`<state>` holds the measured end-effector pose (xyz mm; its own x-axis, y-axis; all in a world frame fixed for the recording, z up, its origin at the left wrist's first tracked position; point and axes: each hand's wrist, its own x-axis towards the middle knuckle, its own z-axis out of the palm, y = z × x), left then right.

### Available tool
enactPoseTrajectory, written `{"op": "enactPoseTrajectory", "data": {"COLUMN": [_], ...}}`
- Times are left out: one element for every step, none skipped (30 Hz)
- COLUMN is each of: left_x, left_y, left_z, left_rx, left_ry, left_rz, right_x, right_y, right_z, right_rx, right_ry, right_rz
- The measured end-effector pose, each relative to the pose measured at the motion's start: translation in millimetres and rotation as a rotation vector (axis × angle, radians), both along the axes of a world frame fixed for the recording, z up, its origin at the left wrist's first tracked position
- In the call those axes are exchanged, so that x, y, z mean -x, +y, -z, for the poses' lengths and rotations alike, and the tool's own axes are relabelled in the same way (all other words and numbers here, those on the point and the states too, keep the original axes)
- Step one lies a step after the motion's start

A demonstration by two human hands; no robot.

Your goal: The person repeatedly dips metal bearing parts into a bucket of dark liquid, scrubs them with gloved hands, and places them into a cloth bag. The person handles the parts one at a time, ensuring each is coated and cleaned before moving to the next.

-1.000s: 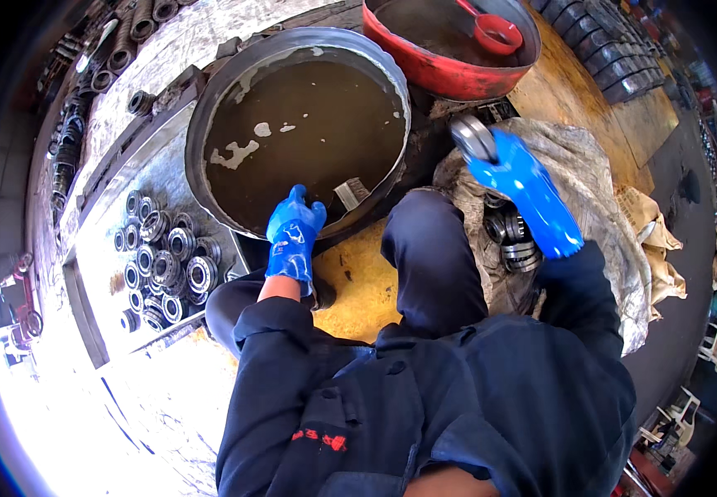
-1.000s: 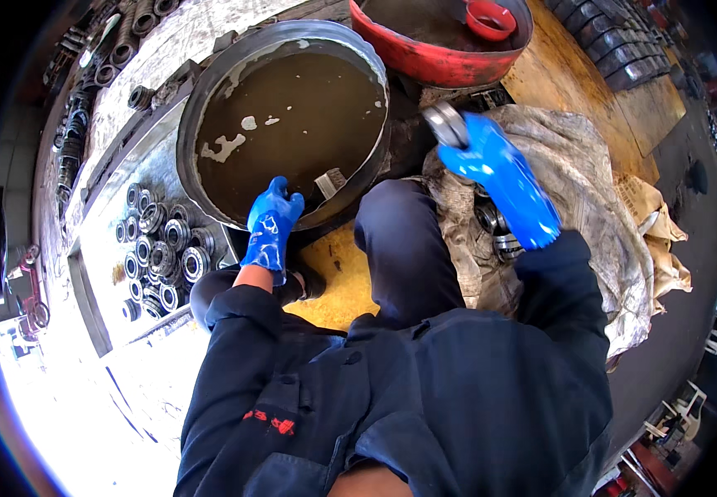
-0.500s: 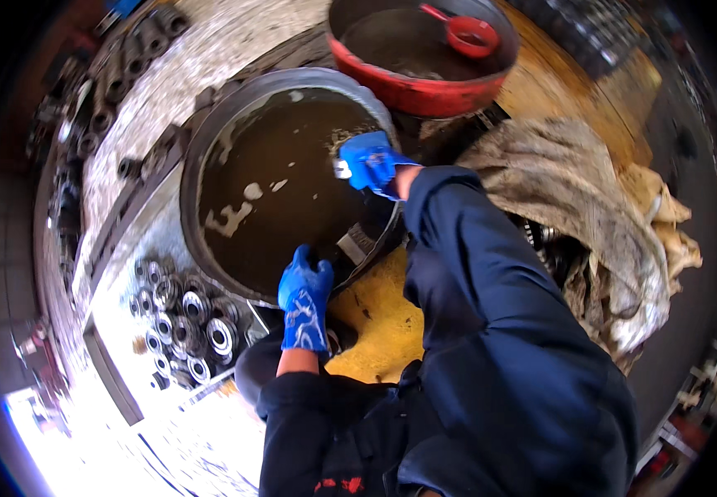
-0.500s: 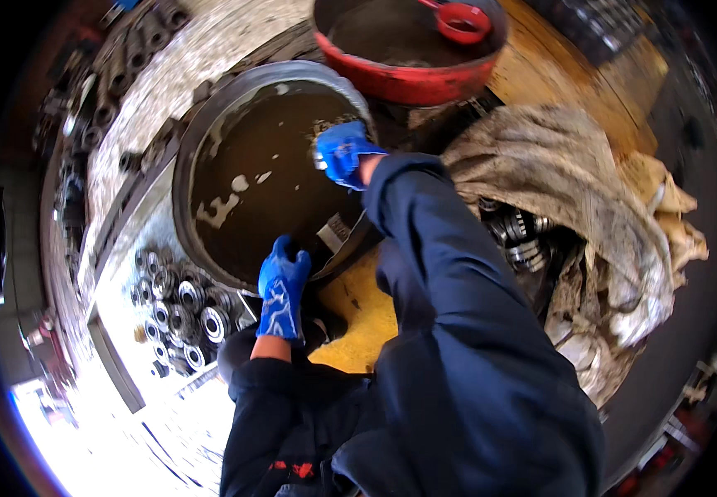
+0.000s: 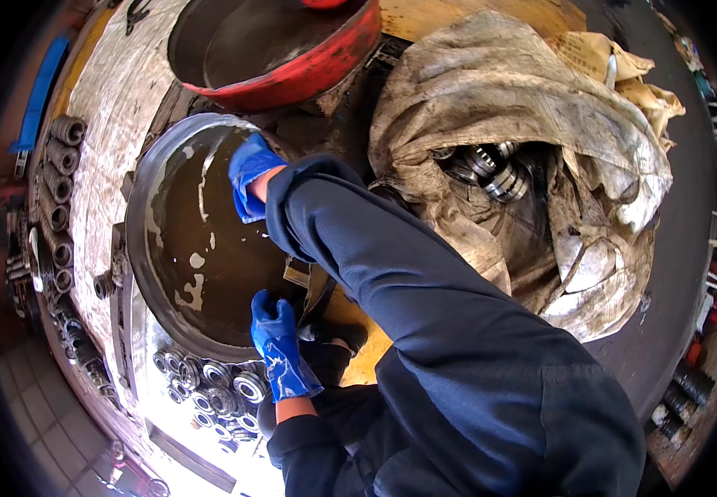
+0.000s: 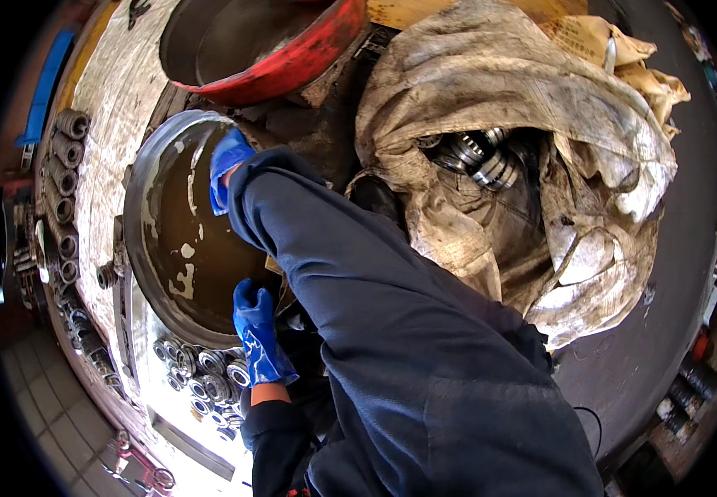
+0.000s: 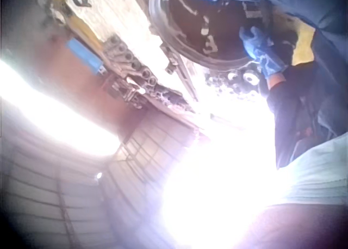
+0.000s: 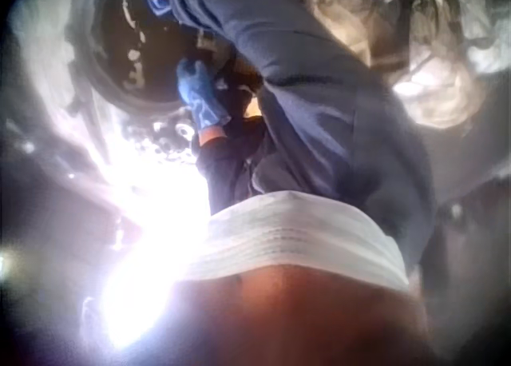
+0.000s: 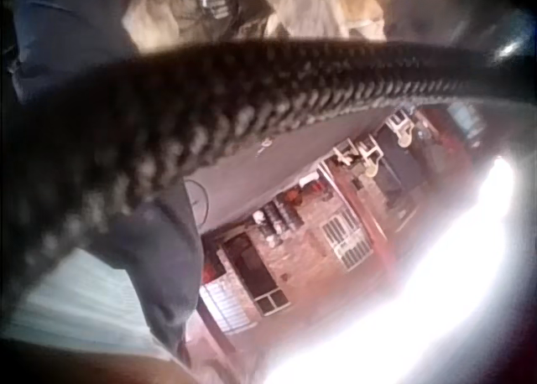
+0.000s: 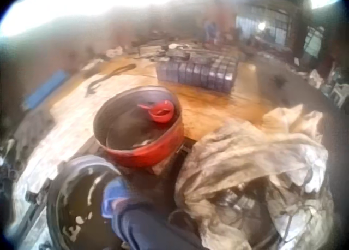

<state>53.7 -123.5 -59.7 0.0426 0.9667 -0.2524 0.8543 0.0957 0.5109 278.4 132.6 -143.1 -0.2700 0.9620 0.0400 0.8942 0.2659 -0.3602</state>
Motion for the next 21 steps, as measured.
{"op": "enactPoseTrajectory", "data": {"left_x": [5, 10, 13, 5, 2, 3, 6, 5, 2, 2, 9, 7, 6, 10, 12, 11, 12, 11, 15, 19, 28], "left_y": [0, 1, 0, 3, 5, 6, 7, 8, 9, 9, 4, 2, 4, 5, 5, 7, 8, 11, 11, 11, 7], "left_z": [4, 8, 9, 3, 8, 18, 22, 23, 22, 23, 17, 12, 15, 18, 19, 23, 28, 32, 34, 37, 35], "left_rx": [0.001, 0.002, 0.003, 0.025, 0.026, 0.029, 0.028, 0.042, 0.045, 0.051, 0.042, 0.028, 0.045, 0.057, 0.073, 0.04, 0.038, 0.036, 0.028, 0.024, 0.035], "left_ry": [-0.002, -0.004, -0.003, -0.01, -0.071, -0.131, -0.187, -0.221, -0.219, -0.215, -0.195, -0.193, -0.196, -0.191, -0.187, -0.205, -0.217, -0.235, -0.238, -0.254, -0.24], "left_rz": [0.003, 0.006, -0.001, 0.023, 0.02, 0.013, -0.009, -0.014, -0.01, -0.012, -0.038, -0.028, -0.031, -0.043, -0.052, -0.037, -0.02, -0.001, 0.004, -0.003, -0.03], "right_x": [-9, -21, -29, -50, -74, -106, -132, -159, -180, -207, -229, -259, -290, -294, -311, -323, -334, -343, -342, -338, -332], "right_y": [-13, -27, -40, -56, -73, -101, -135, -170, -207, -249, -284, -316, -349, -384, -416, -466, -504, -545, -555, -564, -568], "right_z": [-20, -41, -62, -82, -102, -118, -120, -120, -111, -112, -110, -80, -49, -51, -39, 4, 31, 82, 88, 95, 104], "right_rx": [-0.061, -0.127, -0.158, -0.199, -0.048, -0.076, -0.179, -0.286, -0.462, -0.44, -0.421, -0.181, 0.061, 0.115, 0.331, 0.233, 0.336, 0.25, 0.218, 0.181, 0.162], "right_ry": [-0.034, -0.069, -0.085, -0.108, -0.138, 0.024, 0.182, 0.336, 0.479, 0.36, 0.263, 0.342, 0.381, 0.286, 0.329, 0.256, 0.226, 0.231, 0.446, 0.661, 0.877], "right_rz": [0.023, 0.06, 0.081, 0.139, 0.186, 0.159, 0.186, 0.198, 0.281, 0.322, 0.336, 0.485, 0.649, 0.878, 1.021, 1.208, 1.373, 1.57, 1.567, 1.548, 1.516]}}
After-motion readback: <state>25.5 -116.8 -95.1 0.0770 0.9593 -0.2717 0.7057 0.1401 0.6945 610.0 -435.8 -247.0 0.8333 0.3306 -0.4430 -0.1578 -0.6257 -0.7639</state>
